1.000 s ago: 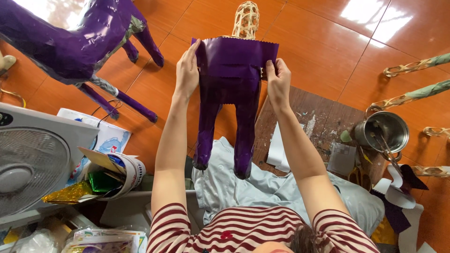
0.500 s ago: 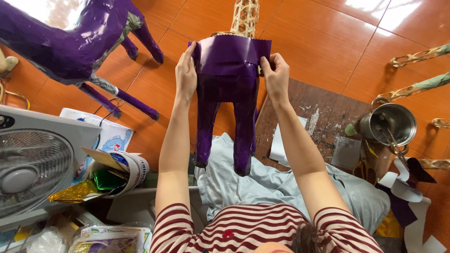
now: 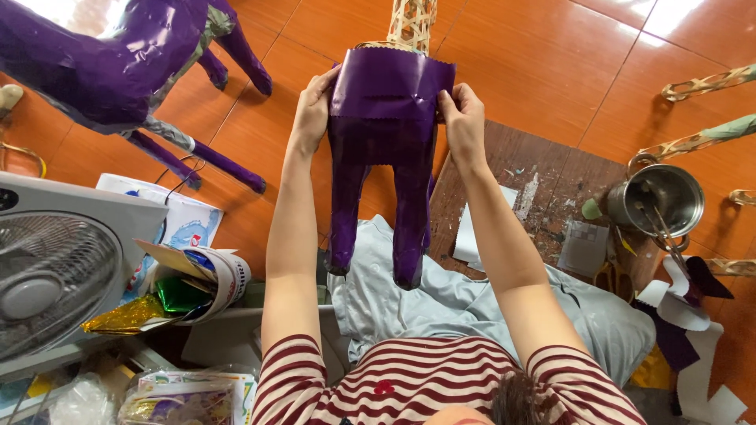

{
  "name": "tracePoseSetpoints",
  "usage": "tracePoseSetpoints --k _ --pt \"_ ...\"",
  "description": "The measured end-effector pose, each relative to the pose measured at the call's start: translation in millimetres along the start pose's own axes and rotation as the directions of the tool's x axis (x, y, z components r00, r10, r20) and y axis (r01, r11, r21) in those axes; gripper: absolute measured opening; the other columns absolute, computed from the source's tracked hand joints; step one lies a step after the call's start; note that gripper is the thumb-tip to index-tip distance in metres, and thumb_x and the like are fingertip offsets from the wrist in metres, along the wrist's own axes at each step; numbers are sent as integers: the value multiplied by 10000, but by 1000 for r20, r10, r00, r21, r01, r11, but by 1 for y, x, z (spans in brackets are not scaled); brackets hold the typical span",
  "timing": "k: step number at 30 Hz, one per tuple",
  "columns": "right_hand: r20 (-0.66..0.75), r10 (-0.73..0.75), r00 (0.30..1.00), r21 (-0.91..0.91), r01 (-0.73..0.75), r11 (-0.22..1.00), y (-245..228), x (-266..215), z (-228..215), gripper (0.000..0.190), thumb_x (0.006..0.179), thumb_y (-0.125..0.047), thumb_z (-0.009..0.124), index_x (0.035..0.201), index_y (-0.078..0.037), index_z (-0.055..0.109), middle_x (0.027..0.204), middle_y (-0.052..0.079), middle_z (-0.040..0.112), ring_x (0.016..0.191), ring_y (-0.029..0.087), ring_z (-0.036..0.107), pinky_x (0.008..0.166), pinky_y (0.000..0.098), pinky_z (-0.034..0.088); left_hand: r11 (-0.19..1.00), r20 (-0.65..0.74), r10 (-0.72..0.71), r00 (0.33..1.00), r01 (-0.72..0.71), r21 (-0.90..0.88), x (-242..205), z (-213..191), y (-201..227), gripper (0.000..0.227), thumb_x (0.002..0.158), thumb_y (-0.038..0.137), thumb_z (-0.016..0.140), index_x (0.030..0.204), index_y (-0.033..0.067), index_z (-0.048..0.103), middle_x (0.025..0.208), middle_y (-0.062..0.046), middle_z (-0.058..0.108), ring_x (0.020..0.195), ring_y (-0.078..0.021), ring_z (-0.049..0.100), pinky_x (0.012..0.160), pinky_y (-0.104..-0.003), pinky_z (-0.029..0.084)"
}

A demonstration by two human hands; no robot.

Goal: Applying purple paper strips to a pinata frame using glue and a paintbrush.

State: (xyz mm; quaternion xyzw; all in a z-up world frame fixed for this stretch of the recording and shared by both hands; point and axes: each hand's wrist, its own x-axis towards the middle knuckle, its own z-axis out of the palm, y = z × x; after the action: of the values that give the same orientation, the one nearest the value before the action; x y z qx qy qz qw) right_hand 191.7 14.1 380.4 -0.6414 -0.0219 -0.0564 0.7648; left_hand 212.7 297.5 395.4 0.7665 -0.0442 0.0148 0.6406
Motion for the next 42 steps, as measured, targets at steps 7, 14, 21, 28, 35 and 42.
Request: tracePoseSetpoints --k 7,14,21,28,35,42 --pt "-11 -28 1000 -33 27 999 23 3 -2 81 1056 -66 610 1039 -77 532 931 71 630 802 121 628 724 283 602 959 99 -62 993 87 -271 -1 -1 -29 497 1061 177 417 1547 76 448 1530 -91 466 1415 -199 463 1226 -340 385" --pt "240 -177 954 -56 196 979 51 4 -5 576 1151 -376 433 1677 -228 252 1745 110 87 1602 290 151 1241 502 325 630 210 -189 959 283 -723 17 1 -117 571 1055 380 528 1523 57 476 1509 -124 542 1362 -234 536 1156 -388 453" --pt "363 -152 919 286 46 957 47 -6 5 664 1147 -529 318 1696 -214 116 1797 71 49 1676 279 51 1386 447 111 598 159 -289 944 308 -740 17 9 -123 568 1020 442 523 1425 48 576 1353 -126 656 1236 -258 610 1074 -405 509" --pt "319 -169 932 232 96 968 74 1 -1 677 1142 -521 300 1701 -198 94 1794 62 48 1669 285 57 1379 450 108 621 178 -317 932 346 -704 7 9 -92 592 1022 467 474 1439 57 564 1400 -149 623 1274 -281 587 1086 -423 500" --pt "232 67 970 287 -134 948 59 -47 -32 803 1053 -519 504 1665 -202 91 1724 118 202 1591 281 230 1272 470 308 854 22 -213 977 197 -482 -66 8 -48 699 1050 508 423 1629 148 272 1665 -129 349 1533 -280 349 1226 -402 325" --pt "653 396 646 111 -599 793 41 -174 -34 993 884 -336 795 1622 -98 175 1400 144 593 1247 287 645 1008 450 558 902 276 -268 923 341 -264 -180 20 -1 1151 779 163 854 1630 159 79 1522 -65 393 1303 -208 515 1062 -373 503"
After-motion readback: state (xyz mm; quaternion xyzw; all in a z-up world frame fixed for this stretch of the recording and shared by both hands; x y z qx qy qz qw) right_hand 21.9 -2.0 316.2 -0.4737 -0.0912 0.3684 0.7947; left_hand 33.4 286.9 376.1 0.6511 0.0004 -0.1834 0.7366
